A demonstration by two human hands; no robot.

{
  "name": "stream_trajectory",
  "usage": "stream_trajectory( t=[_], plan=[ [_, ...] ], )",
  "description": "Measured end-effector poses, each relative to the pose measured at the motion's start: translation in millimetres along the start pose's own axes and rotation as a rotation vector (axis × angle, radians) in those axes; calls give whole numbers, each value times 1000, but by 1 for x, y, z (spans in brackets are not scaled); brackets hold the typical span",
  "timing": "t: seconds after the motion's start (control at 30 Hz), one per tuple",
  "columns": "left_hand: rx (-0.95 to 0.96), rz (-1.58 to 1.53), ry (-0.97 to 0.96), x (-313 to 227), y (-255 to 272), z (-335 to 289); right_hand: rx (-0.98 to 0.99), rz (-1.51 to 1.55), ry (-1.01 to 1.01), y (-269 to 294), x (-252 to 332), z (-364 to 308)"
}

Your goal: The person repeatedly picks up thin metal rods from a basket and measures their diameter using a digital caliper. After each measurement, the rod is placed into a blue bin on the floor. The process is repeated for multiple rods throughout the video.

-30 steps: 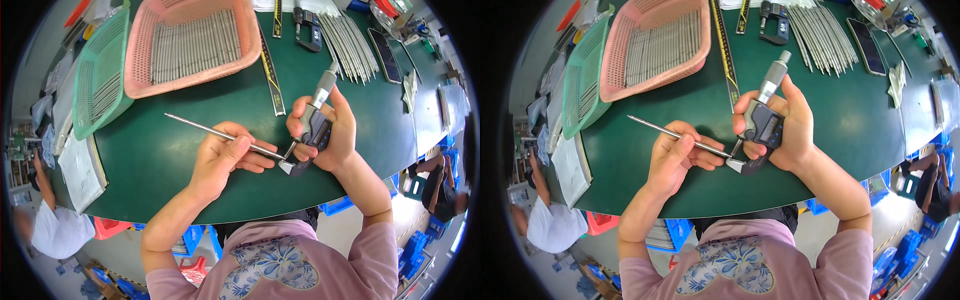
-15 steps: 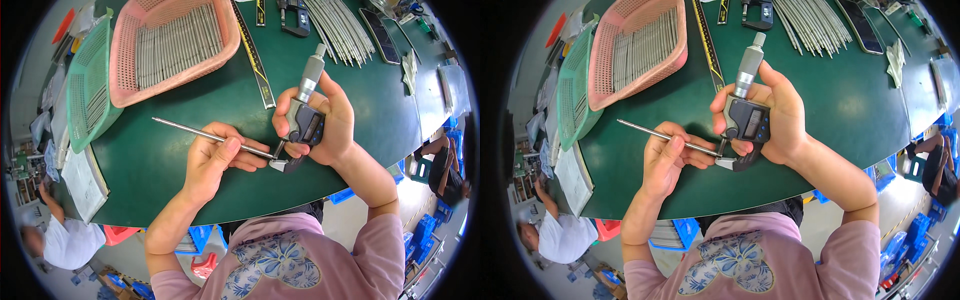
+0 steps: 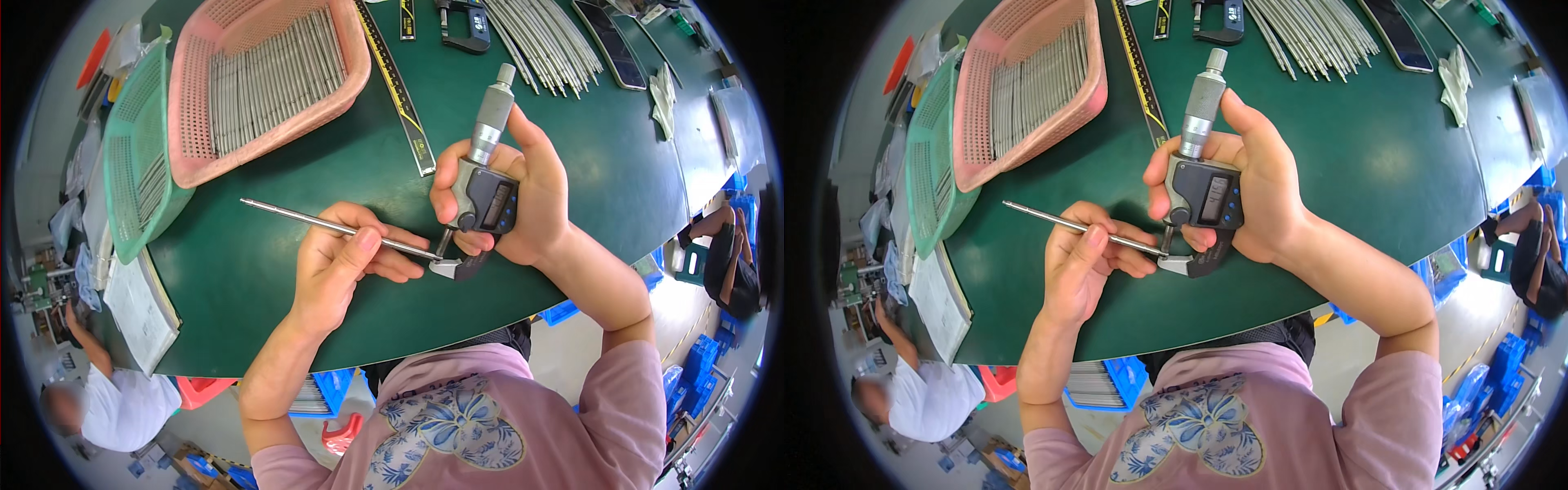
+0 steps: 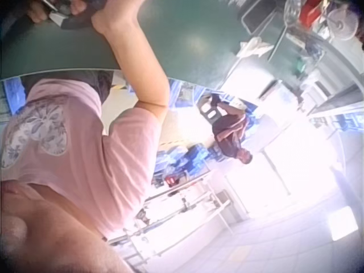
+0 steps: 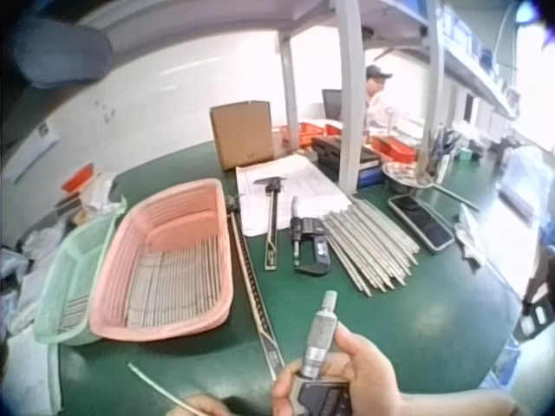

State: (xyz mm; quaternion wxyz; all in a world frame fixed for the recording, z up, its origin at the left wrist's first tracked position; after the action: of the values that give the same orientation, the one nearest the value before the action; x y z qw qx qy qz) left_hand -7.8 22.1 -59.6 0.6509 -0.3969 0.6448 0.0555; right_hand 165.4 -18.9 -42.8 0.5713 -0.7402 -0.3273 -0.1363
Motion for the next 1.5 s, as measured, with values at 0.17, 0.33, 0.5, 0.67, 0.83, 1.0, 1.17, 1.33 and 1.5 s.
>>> stream_trajectory(
  t=[0.17, 0.33, 0.5, 0.67, 0.83, 1.0, 1.17, 1.33, 1.5],
  plan=[
    [-15, 15, 4, -1, -2, 1, -33, -103, 14, 3, -1, -2],
    [-21, 22, -6, -2, -3, -1, 7, -158, 10, 4, 0, -1],
    [-11, 13, -12, -1, 0, 0, 12, -80, -30, 1, 1, -2],
    [-14, -48, -28, -2, -3, -1, 37, -19, -18, 1, -1, -2],
    [-64, -18, -47, 5, -13, -3, 5, -98, 29, -1, 0, -3],
    [-106, 25, -36, 6, -15, -4, 5, -162, 46, 2, -1, -3],
    [-115, 28, -51, 7, -16, -5, 21, -102, 8, 2, -2, -1],
    [-104, 47, -77, 8, -16, -5, 9, -73, 2, 0, -2, -2],
    [-94, 52, -82, 8, -16, -4, -41, -126, 16, 1, -2, -3]
  ],
)
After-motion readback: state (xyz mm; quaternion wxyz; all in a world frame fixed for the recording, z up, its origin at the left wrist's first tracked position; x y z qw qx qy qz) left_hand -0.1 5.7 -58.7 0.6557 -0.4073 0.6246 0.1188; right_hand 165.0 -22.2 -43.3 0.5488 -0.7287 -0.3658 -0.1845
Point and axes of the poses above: each hand's wrist, its own z-axis towards the middle knuckle, its own y-axis out of the back of the hand, x = y × z, the point moved 3 cm from there along z, towards the middle knuckle, and after that the axes turned 3 degrees about x, right-handed, at the moved point
